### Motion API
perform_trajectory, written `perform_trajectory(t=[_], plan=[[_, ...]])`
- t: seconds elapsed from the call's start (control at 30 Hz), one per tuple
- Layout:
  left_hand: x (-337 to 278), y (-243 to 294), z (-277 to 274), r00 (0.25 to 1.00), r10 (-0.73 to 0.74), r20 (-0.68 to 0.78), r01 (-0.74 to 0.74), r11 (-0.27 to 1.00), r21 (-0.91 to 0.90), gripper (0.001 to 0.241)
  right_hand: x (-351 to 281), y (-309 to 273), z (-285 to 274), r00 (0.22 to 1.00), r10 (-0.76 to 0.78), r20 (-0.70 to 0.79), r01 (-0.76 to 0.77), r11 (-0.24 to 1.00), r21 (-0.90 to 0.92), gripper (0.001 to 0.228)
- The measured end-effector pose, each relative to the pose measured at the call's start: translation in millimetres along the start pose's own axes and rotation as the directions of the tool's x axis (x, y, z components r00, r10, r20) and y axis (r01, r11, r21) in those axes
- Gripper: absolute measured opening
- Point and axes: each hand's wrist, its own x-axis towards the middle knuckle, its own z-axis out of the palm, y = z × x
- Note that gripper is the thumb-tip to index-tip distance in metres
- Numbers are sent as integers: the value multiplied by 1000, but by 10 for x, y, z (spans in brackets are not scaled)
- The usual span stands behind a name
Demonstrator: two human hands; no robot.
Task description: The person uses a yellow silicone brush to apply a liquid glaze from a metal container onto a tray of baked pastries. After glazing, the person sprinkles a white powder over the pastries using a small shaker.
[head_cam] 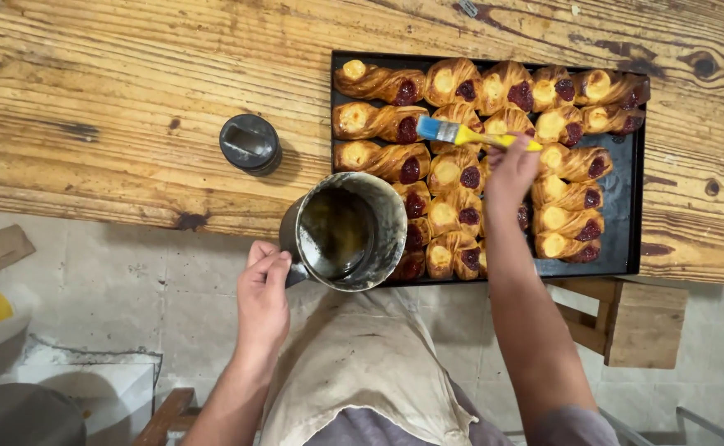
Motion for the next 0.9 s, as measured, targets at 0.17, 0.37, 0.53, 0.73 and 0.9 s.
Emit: perform_trajectory(t=[0.17,0.37,0.53,0.73,0.9], plan=[[-98,110,-90,1000,-18,-20,18,999,34,35,-156,195,-292,993,-89,72,100,982,-161,25],[-165,115,-227,988,-147,-40,151,983,105,34,-370,-52,-503,992,125,29,-118,976,-181,24],[-198,69,-205,985,-159,-61,160,987,6,32,-468,99,-420,995,58,80,-51,994,-95,20],[-286,23,-246,983,-161,-86,153,984,-91,30,-1043,378,-908,991,129,23,-119,960,-253,24],[-322,11,-303,989,-139,-59,135,988,-74,29,-1150,311,-936,995,96,-40,-101,986,-129,22]])
